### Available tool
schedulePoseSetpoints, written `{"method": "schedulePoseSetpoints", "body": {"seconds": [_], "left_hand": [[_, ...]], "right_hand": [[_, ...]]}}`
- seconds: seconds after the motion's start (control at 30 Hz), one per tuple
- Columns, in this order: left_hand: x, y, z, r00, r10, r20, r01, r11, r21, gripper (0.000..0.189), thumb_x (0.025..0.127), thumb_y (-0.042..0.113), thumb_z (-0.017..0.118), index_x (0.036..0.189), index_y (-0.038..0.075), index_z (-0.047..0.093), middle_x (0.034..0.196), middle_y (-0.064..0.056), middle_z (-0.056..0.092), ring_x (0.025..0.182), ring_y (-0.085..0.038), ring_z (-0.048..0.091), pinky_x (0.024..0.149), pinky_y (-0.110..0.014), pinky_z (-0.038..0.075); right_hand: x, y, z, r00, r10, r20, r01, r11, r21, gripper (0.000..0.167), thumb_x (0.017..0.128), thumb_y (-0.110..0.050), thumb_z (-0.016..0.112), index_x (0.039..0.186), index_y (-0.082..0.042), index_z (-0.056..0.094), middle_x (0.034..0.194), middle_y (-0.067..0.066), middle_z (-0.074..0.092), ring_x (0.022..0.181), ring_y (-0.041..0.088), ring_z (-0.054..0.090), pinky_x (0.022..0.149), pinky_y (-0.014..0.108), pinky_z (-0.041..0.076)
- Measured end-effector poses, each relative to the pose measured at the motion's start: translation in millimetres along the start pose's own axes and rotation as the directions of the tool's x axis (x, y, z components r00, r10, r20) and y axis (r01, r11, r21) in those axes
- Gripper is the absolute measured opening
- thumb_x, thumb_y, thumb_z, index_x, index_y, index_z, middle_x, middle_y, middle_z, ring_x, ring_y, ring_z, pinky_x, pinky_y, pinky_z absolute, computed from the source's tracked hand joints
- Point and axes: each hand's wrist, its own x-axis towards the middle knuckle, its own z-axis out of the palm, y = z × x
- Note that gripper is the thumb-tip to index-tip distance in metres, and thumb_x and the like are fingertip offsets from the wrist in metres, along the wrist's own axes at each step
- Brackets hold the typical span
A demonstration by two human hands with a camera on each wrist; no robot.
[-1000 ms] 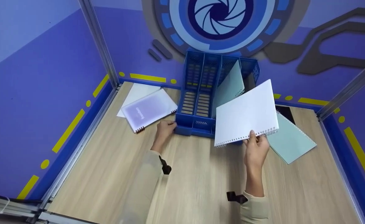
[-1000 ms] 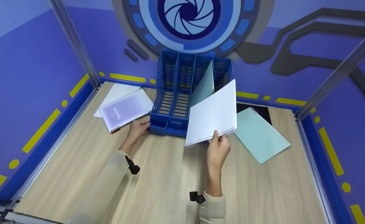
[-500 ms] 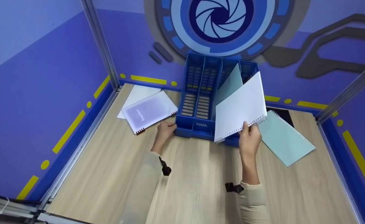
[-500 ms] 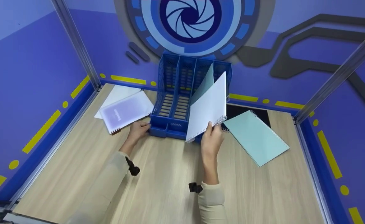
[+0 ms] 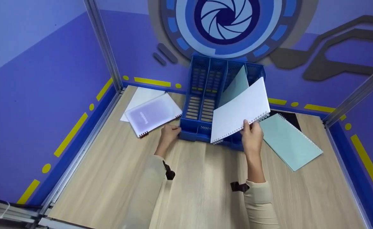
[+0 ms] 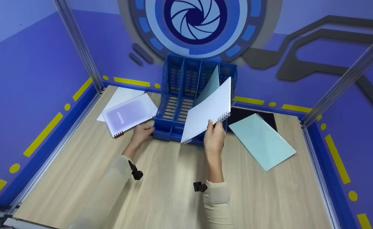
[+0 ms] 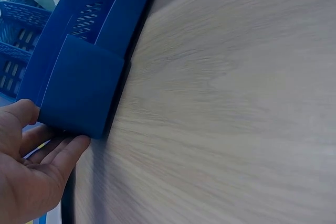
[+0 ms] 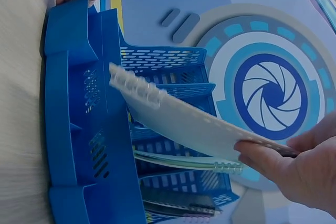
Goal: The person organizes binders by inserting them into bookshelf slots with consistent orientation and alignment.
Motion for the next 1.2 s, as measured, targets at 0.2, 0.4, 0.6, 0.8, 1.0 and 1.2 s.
{"method": "schedulePoseSetpoints", "body": {"seconds": [0.2,0.4,0.6,0.8,1.0,1.2], "left_hand": [[-1.2,-1.0,-1.0,1.0,-0.013,0.005,0.013,0.999,-0.031,0.019,0.09,0.018,0.068,0.087,0.005,0.082,0.064,0.01,0.06,0.062,-0.006,0.052,0.06,-0.02,0.041],[-2.0,-0.2,-2.4,1.0,-0.026,0.017,0.026,0.998,-0.049,0.019,0.091,0.019,0.069,0.094,0.006,0.082,0.072,0.005,0.069,0.063,-0.006,0.054,0.062,-0.019,0.043],[-2.4,0.7,-2.3,0.999,-0.031,0.017,0.031,0.999,-0.037,0.019,0.092,0.019,0.07,0.099,0.007,0.082,0.079,0.003,0.073,0.068,-0.006,0.057,0.065,-0.02,0.045],[-2.4,-0.1,-1.2,1.0,-0.02,0.022,0.021,0.998,-0.058,0.02,0.093,0.019,0.069,0.1,0.006,0.082,0.083,0.0,0.075,0.069,-0.007,0.057,0.064,-0.02,0.045],[-2.2,-0.6,-0.6,1.0,-0.017,0.018,0.018,0.999,-0.042,0.019,0.092,0.02,0.069,0.096,0.006,0.082,0.074,0.006,0.068,0.067,-0.007,0.055,0.063,-0.021,0.044],[-2.5,1.3,0.3,0.999,-0.033,0.017,0.034,0.998,-0.062,0.019,0.091,0.019,0.069,0.095,0.005,0.082,0.072,0.006,0.068,0.063,-0.006,0.055,0.06,-0.019,0.043]], "right_hand": [[-0.2,-6,-6,0.988,0.06,0.14,-0.069,0.996,0.062,0.043,0.108,-0.01,0.041,0.146,0.011,0.04,0.143,0.028,0.049,0.133,0.035,0.051,0.107,0.042,0.045],[-0.5,-11,-12,0.973,0.086,0.212,-0.12,0.981,0.152,0.046,0.108,-0.004,0.035,0.151,0.011,0.03,0.15,0.029,0.042,0.138,0.035,0.046,0.109,0.042,0.043],[-0.5,-14,-12,0.982,0.071,0.172,-0.12,0.948,0.294,0.045,0.108,0.0,0.033,0.152,0.009,0.028,0.149,0.031,0.041,0.138,0.036,0.046,0.106,0.038,0.045],[2.8,-15,-8,0.997,0.052,0.05,-0.067,0.932,0.356,0.043,0.107,0.002,0.034,0.15,0.008,0.034,0.143,0.029,0.047,0.132,0.033,0.05,0.103,0.035,0.049],[9.2,-10,-4,0.997,-0.035,-0.071,0.053,0.96,0.273,0.042,0.107,0.002,0.035,0.149,0.006,0.039,0.143,0.028,0.051,0.131,0.034,0.053,0.105,0.041,0.048],[22.7,-3,4,0.982,-0.111,-0.155,0.136,0.977,0.163,0.038,0.108,0.0,0.037,0.144,0.008,0.043,0.135,0.027,0.057,0.12,0.032,0.059,0.099,0.037,0.05]]}}
